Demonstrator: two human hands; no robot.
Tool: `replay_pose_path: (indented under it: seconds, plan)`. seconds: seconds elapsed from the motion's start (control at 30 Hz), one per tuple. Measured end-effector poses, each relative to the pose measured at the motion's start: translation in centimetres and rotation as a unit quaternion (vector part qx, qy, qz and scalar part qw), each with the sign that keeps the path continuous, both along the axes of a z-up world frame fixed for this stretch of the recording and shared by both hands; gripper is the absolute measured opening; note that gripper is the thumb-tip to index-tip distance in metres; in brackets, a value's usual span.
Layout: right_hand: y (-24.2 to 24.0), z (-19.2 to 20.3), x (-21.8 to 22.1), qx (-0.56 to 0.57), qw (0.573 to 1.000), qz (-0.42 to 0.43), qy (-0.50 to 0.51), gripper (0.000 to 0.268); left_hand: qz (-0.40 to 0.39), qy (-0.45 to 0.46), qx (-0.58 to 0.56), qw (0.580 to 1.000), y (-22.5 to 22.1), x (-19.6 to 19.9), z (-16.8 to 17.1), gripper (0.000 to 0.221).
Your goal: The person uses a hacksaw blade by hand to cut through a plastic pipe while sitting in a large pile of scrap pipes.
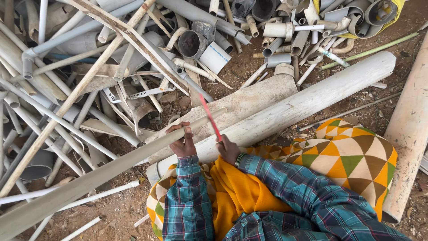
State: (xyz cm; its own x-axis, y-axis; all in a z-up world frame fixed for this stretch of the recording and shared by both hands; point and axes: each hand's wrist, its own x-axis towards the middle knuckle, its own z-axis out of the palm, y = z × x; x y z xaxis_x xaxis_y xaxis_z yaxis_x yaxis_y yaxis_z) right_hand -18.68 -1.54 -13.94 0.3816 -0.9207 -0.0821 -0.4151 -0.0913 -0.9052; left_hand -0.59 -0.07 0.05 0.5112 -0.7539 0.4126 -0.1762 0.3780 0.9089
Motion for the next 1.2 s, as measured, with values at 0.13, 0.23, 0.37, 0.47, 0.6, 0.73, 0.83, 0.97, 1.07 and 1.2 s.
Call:
replay_pose_path:
  seconds: [0.13, 0.23, 0.37, 0.47, 0.6, 0.73, 0.83, 0.97, 1.07, 1.2]
  plan:
    - [0.9, 2.0, 0.3, 0.013, 0.999, 0.042, 0.014, 0.033, -0.001, 0.032, 0.019, 0.999, 0.2, 0.2, -0.5, 0.039]
    - [-1.6, -0.4, -0.7, 0.110, 0.989, -0.096, 0.028, 0.032, 0.002, 0.056, -0.002, 0.998, 0.0, 0.1, -0.7, 0.039]
    - [-1.3, 1.4, -2.0, 0.112, 0.991, -0.061, -0.035, 0.031, 0.043, -0.059, -0.010, 0.997, -0.7, -0.9, -0.4, 0.030]
    - [-0.1, 4.1, -0.6, 0.038, 0.999, 0.018, -0.032, 0.032, 0.104, -0.168, -0.058, 0.979, -0.9, -0.9, -0.4, 0.024]
    - [-1.9, 2.3, -0.6, 0.045, 0.998, -0.038, 0.005, 0.031, 0.088, -0.035, 0.045, 0.995, -1.0, -1.3, -0.5, 0.030]
    - [-3.8, 1.1, -2.4, 0.254, 0.955, -0.151, -0.034, 0.033, 0.086, -0.040, 0.035, 0.995, -0.9, -1.7, -0.3, 0.028]
    - [-2.0, 3.9, -1.6, 0.051, 0.998, 0.011, -0.042, 0.032, 0.096, -0.087, 0.009, 0.991, -1.3, -1.9, -0.1, 0.027]
    - [-0.5, 6.4, -0.6, 0.033, 0.998, 0.038, -0.041, 0.034, 0.091, -0.085, 0.053, 0.991, -1.6, -1.9, -0.7, 0.027]
    - [-2.7, 4.5, -1.2, 0.127, 0.991, -0.039, -0.034, 0.034, 0.114, -0.098, 0.067, 0.986, -1.9, -1.7, -1.1, 0.028]
    - [-4.4, 3.5, -2.4, 0.262, 0.955, -0.123, -0.057, 0.036, 0.083, -0.071, 0.098, 0.989, -2.4, -2.1, -1.3, 0.029]
